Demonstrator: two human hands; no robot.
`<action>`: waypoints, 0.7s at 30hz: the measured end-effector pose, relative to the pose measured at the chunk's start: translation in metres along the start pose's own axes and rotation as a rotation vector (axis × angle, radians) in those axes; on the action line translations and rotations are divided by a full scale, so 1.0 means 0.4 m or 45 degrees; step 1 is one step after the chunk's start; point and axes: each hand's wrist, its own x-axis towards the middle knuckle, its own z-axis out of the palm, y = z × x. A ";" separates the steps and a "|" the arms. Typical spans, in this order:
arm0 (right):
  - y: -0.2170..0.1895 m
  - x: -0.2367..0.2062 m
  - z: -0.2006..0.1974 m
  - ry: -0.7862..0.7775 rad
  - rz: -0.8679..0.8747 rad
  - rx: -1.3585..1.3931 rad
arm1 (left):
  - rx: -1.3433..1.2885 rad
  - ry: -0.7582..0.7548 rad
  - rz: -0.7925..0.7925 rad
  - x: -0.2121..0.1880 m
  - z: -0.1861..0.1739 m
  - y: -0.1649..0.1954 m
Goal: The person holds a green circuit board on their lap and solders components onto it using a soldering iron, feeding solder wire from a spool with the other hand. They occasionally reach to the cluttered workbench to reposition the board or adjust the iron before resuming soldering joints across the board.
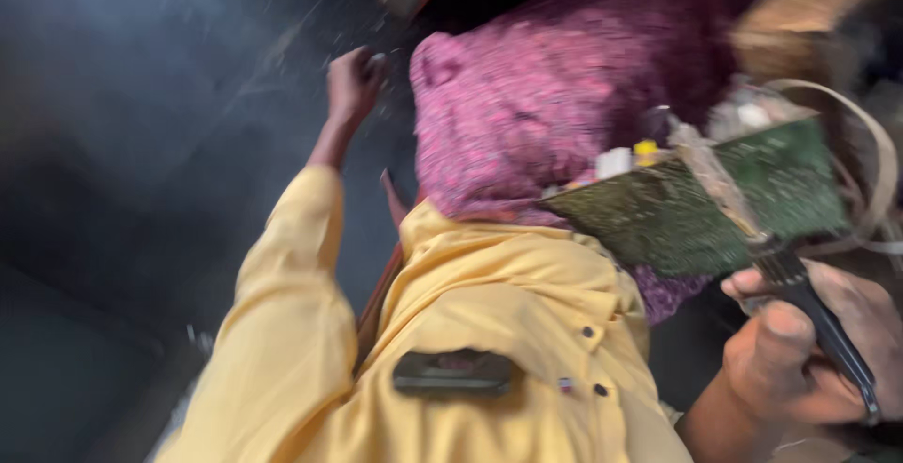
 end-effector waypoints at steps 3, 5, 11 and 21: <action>-0.004 -0.017 -0.052 0.116 0.048 -0.052 | -0.091 -0.044 0.187 0.009 -0.044 0.131; 0.000 -0.042 -0.099 0.208 0.096 -0.055 | 0.008 -0.123 0.452 0.008 -0.070 0.234; 0.022 -0.135 -0.258 0.592 0.272 0.023 | 0.112 -0.152 1.050 -0.038 -0.110 0.649; 0.113 -0.361 -0.553 1.259 0.096 -0.372 | -0.274 -1.079 1.770 -0.250 0.274 1.329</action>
